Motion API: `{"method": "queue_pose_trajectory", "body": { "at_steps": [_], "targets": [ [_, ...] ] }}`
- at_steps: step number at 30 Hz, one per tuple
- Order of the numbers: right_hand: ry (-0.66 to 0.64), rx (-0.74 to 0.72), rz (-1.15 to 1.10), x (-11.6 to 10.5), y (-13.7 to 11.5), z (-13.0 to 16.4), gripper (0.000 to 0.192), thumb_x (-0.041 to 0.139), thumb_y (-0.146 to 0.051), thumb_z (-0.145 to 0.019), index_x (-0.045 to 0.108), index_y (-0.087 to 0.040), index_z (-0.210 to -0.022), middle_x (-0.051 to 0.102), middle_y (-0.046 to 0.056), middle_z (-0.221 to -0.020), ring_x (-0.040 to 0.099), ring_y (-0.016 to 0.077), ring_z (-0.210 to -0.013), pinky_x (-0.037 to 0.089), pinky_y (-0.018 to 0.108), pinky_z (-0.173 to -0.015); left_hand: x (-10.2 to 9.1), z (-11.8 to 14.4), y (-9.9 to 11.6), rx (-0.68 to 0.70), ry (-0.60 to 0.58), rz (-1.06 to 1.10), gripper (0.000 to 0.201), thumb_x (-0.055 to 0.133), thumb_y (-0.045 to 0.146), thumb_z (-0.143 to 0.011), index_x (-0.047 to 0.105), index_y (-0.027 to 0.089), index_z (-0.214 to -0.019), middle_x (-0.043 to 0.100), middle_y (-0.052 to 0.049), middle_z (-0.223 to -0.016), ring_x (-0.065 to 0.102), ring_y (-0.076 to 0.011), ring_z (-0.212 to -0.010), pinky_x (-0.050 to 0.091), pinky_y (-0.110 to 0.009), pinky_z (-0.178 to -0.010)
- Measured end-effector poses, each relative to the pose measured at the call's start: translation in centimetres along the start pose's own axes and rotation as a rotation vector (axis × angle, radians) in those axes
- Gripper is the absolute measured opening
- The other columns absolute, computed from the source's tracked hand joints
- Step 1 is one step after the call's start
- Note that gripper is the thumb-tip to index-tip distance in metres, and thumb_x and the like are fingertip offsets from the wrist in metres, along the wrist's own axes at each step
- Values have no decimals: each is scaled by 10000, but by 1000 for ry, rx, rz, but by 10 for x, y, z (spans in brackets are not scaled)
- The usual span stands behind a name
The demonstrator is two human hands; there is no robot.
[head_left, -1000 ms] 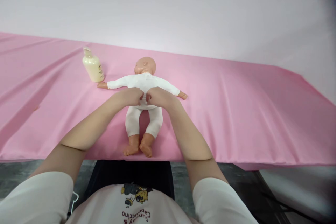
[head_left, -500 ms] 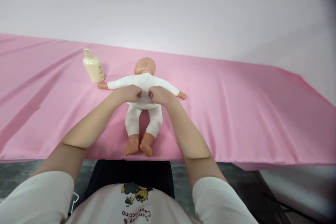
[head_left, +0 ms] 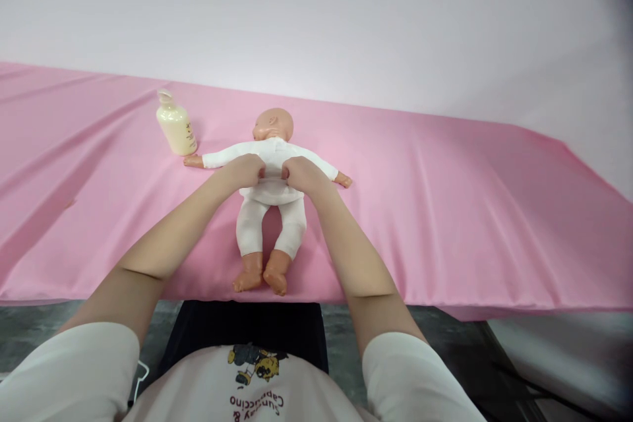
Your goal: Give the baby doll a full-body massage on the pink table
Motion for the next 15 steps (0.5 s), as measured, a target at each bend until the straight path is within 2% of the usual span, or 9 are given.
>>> {"method": "queue_pose_trajectory", "body": {
  "at_steps": [2,4,5,8,12,15],
  "targets": [
    [28,-9,8,-1,1,-2,370,516,-17,-875,762,-200,-1082,768,82,-1123,691,195,-948,482,291,-777,-2,0,2,-22,-140,-31,64,755,269,-820,776,231,-866,612,4,-553,604,-174,-629,510,-324,-694],
    [43,-26,8,-2,2,-4,384,509,-4,-871,734,-184,-1125,765,75,-1120,687,185,-955,477,278,-777,-5,3,5,-55,-279,-65,185,735,178,-807,781,218,-981,679,-17,-630,601,-179,-640,494,-326,-686],
    [44,-32,8,-2,2,-5,382,508,-1,-871,730,-172,-1132,766,78,-1114,685,185,-952,475,277,-776,-8,4,8,-65,-302,-68,231,711,153,-813,773,206,-1030,713,-29,-694,604,-180,-654,485,-323,-681],
    [37,-37,4,-1,4,-8,366,504,-7,-877,755,-162,-1095,769,89,-1109,683,198,-952,477,285,-766,-20,7,14,-76,-250,-57,252,653,98,-811,751,190,-1023,763,-47,-863,622,-182,-691,466,-307,-663],
    [48,-41,-4,-1,6,-12,364,506,-27,-881,795,-179,-1040,765,109,-1109,680,203,-896,482,298,-757,-24,6,18,-55,-158,-39,255,618,52,-786,729,185,-973,768,-47,-925,643,-186,-756,465,-287,-664],
    [94,-71,9,-1,6,-15,332,515,-40,-887,806,-163,-990,745,130,-1143,667,193,-879,472,299,-776,-19,3,16,-80,-191,-50,237,607,64,-817,740,152,-992,763,-71,-941,610,-173,-742,465,-299,-692]
  ]
}}
Point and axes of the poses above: each hand's wrist, its own z-axis away from the middle knuckle, its own x-axis out of the palm, y = z × x, the point moved 7 cm from there along -z, towards the middle knuckle
